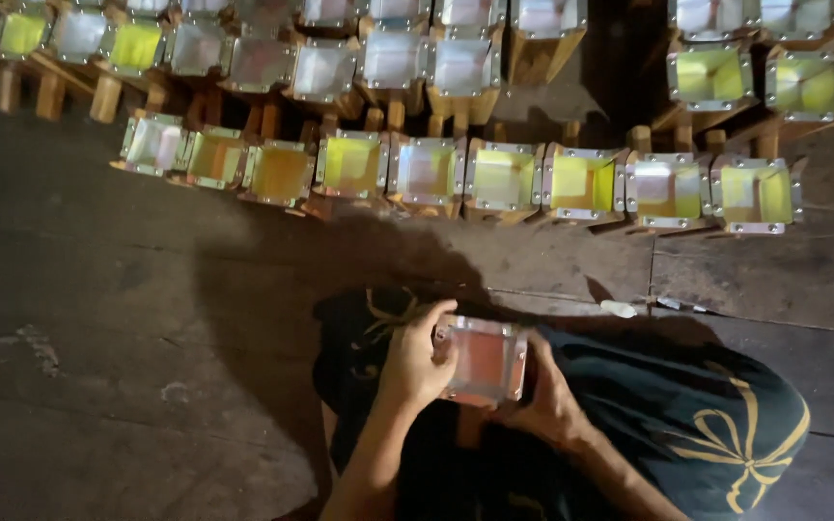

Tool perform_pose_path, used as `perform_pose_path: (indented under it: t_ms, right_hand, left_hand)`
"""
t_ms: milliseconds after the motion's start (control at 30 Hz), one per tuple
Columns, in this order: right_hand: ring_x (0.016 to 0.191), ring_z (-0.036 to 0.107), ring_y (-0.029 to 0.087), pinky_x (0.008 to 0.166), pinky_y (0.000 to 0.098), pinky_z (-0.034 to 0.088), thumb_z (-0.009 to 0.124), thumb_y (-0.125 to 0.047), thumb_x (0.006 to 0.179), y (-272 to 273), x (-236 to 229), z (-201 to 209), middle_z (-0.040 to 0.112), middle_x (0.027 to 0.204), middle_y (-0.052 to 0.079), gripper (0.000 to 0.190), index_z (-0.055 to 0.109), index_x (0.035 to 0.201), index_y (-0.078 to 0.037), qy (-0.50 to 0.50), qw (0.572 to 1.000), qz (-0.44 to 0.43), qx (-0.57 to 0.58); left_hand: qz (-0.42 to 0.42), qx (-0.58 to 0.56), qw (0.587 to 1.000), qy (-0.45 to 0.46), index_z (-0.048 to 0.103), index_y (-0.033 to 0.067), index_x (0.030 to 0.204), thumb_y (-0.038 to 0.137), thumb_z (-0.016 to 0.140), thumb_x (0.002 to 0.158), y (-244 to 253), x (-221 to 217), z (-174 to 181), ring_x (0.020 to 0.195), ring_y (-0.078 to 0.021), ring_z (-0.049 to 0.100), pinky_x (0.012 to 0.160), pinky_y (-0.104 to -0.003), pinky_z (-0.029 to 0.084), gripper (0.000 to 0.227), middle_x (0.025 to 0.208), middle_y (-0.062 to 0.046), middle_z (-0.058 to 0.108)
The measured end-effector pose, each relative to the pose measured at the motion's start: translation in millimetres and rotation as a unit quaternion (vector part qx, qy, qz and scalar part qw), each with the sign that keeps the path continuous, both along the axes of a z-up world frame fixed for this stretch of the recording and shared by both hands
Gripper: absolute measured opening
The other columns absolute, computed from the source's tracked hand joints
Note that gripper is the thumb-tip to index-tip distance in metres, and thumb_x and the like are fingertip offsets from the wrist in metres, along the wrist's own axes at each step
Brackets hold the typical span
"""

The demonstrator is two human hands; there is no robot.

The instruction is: The person assembles a small wooden lantern by applying glue to a translucent sheet and attaching it to the lantern frame. They then secure the sheet with small metal fasteners and place a wooden lid on top.

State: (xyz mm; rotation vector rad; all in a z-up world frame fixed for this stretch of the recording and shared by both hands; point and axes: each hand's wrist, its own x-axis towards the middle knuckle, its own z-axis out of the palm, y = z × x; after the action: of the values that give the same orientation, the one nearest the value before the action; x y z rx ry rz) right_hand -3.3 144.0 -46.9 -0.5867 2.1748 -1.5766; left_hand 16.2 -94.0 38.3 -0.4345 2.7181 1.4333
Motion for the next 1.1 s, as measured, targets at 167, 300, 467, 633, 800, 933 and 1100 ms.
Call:
perform_pose_path:
  t_ms: [167, 300, 467, 633, 800, 933, 1100]
  right_hand:
    - [0.150, 0.038, 0.028, 0.123, 0.0495, 0.022, 0.088, -0.049, 0.067, 37, -39, 64, 0.043, 0.160, 0.015, 0.109, 0.039, 0.154, -0.006, -0.003, 0.988, 0.133, 0.075]
    - [0.112, 0.070, 0.037, 0.096, 0.0456, 0.054, 0.091, -0.028, 0.073, 9, -54, 78, 0.074, 0.116, 0.011, 0.058, 0.074, 0.125, -0.009, 0.159, 0.985, 0.002, 0.070]
    - [0.092, 0.073, 0.033, 0.078, 0.0437, 0.059, 0.086, -0.028, 0.075, -42, -59, 82, 0.075, 0.098, 0.010, 0.039, 0.077, 0.110, -0.012, 0.277, 0.949, 0.052, 0.142]
    - [0.081, 0.073, 0.026, 0.068, 0.0370, 0.058, 0.076, -0.039, 0.086, -51, -56, 37, 0.070, 0.084, 0.001, 0.022, 0.074, 0.099, -0.022, 0.348, 0.913, 0.064, 0.203]
    - [0.076, 0.070, 0.027, 0.063, 0.0379, 0.057, 0.073, -0.037, 0.090, -52, -57, 40, 0.066, 0.078, 0.003, 0.019, 0.071, 0.095, -0.019, 0.359, 0.916, 0.057, 0.173]
    - [0.081, 0.072, 0.026, 0.068, 0.0364, 0.058, 0.073, -0.036, 0.091, -54, -56, 45, 0.069, 0.081, 0.002, 0.017, 0.071, 0.097, -0.020, 0.352, 0.918, 0.052, 0.174]
    - [0.081, 0.074, 0.038, 0.070, 0.0451, 0.059, 0.080, -0.027, 0.087, -59, -60, 90, 0.076, 0.082, 0.015, 0.019, 0.077, 0.094, -0.009, 0.225, 0.972, 0.020, 0.068]
  left_hand:
    - [-0.065, -0.021, 0.998, -0.006, 0.062, 0.0088, 0.129, -0.003, 0.059, 0.077, 1, 9, -5, 0.053, -0.0163, 0.056, 0.054, -0.033, 0.048, 0.054, 0.069, 0.001, 0.063]
    - [-0.039, -0.040, 0.996, -0.074, 0.053, 0.0218, 0.138, 0.003, 0.061, 0.078, 17, 8, -15, 0.092, -0.0444, 0.074, 0.080, -0.058, 0.058, 0.063, 0.108, -0.020, 0.075]
    - [-0.022, -0.067, 0.996, -0.061, 0.057, 0.0178, 0.134, 0.006, 0.064, 0.079, 24, 5, -1, 0.087, -0.0426, 0.075, 0.076, -0.054, 0.060, 0.057, 0.103, -0.020, 0.075]
    - [-0.013, -0.134, 0.988, -0.073, 0.056, 0.0129, 0.132, 0.003, 0.067, 0.077, 34, 8, -12, 0.080, -0.0407, 0.076, 0.072, -0.052, 0.062, 0.057, 0.097, -0.019, 0.076]
    - [-0.018, -0.192, 0.976, -0.103, 0.056, 0.0136, 0.132, 0.008, 0.068, 0.080, 39, 5, -21, 0.077, -0.0345, 0.077, 0.071, -0.048, 0.063, 0.054, 0.092, -0.014, 0.077]
    - [-0.008, -0.194, 0.974, -0.117, 0.057, 0.0168, 0.133, 0.017, 0.068, 0.082, 41, 7, -31, 0.076, -0.0377, 0.076, 0.071, -0.050, 0.063, 0.052, 0.091, -0.013, 0.077]
    - [0.029, -0.060, 0.991, -0.119, 0.058, 0.0226, 0.134, 0.022, 0.065, 0.078, 31, 8, 7, 0.088, -0.0451, 0.075, 0.077, -0.058, 0.060, 0.057, 0.099, -0.017, 0.077]
